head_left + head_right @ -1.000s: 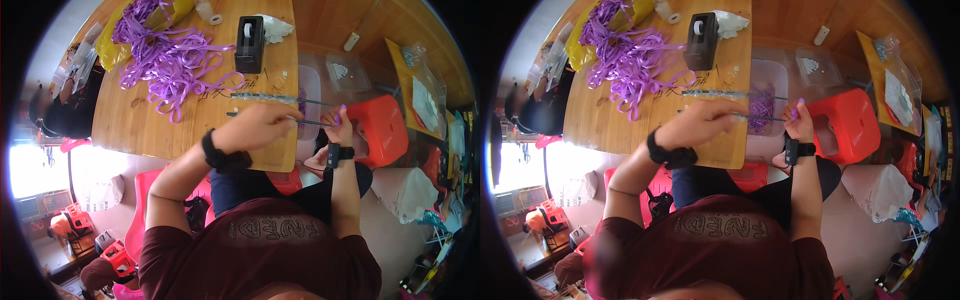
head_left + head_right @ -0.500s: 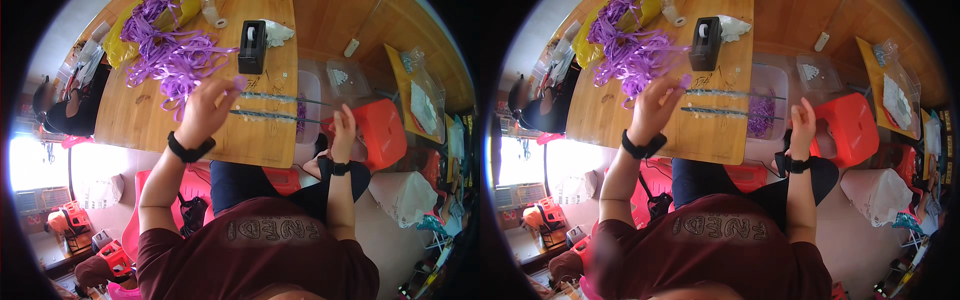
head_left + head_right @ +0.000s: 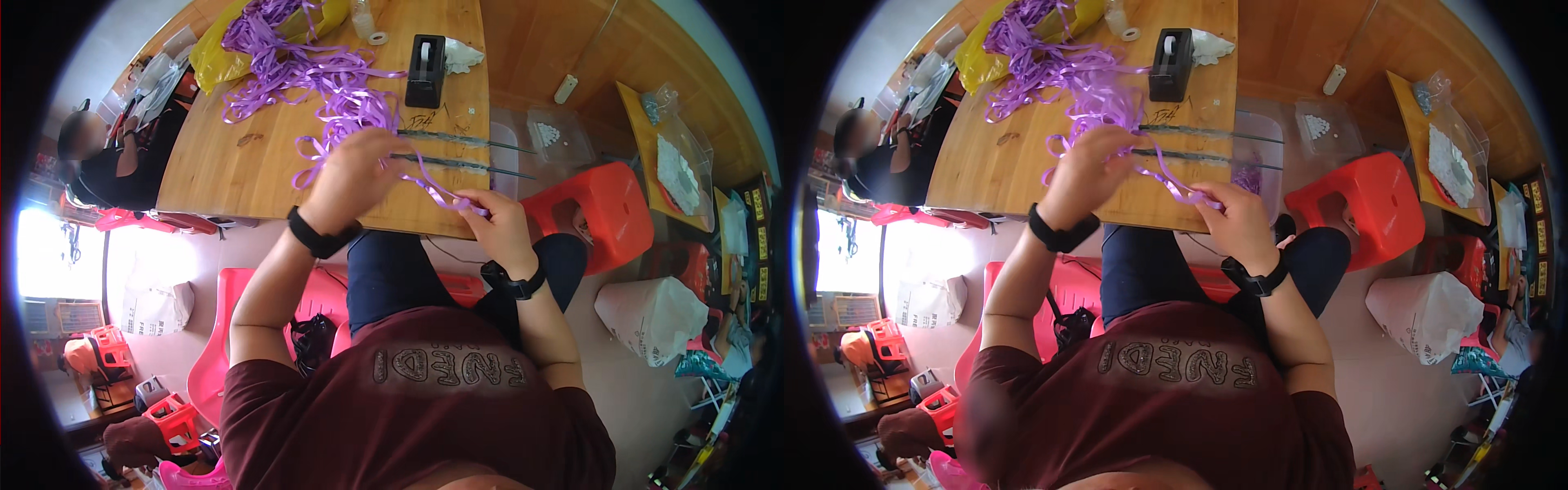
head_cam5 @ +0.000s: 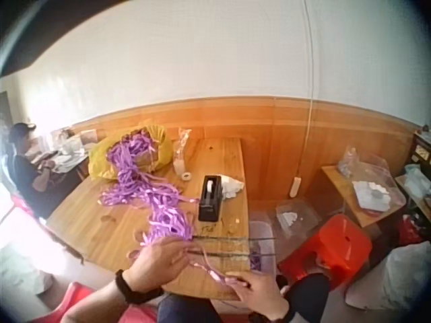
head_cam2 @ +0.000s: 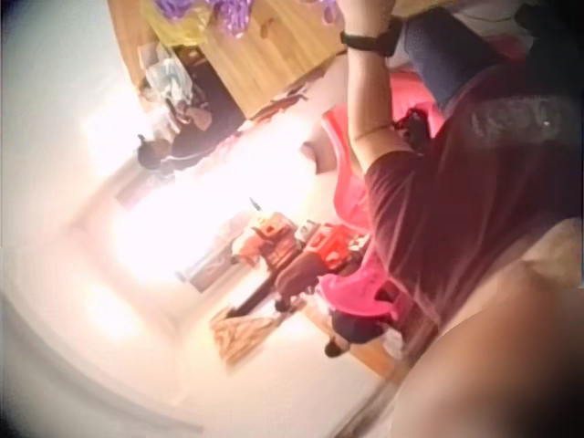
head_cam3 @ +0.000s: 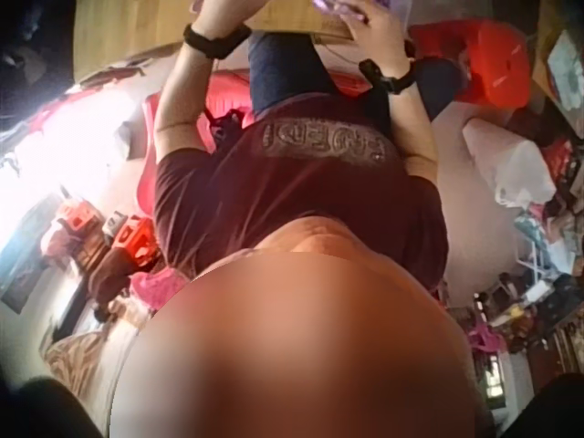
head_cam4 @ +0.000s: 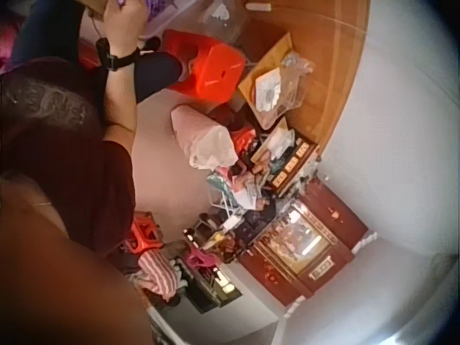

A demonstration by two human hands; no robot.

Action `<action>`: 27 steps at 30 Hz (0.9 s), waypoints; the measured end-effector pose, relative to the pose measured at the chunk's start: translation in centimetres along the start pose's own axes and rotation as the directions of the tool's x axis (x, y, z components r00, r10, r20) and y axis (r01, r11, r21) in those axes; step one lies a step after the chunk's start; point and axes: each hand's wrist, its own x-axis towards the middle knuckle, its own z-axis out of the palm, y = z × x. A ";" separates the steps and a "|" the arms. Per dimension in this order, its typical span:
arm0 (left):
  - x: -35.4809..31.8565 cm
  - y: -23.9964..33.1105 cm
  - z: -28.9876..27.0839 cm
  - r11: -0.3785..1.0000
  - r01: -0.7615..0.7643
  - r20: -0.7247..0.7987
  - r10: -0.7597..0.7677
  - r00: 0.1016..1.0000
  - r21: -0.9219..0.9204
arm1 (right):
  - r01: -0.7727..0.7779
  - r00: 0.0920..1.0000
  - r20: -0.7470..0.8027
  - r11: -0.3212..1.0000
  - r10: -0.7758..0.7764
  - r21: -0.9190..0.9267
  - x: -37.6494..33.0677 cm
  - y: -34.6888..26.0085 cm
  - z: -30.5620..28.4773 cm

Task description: Measure lengths of purple ribbon against a table scale, cut them, and apply tape.

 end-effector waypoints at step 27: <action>7.8 7.3 -11.7 0.945 -0.041 -0.160 -0.012 0.987 -0.325 | 0.211 0.974 -0.021 0.937 -0.225 -0.279 1.7 -5.7 -1.3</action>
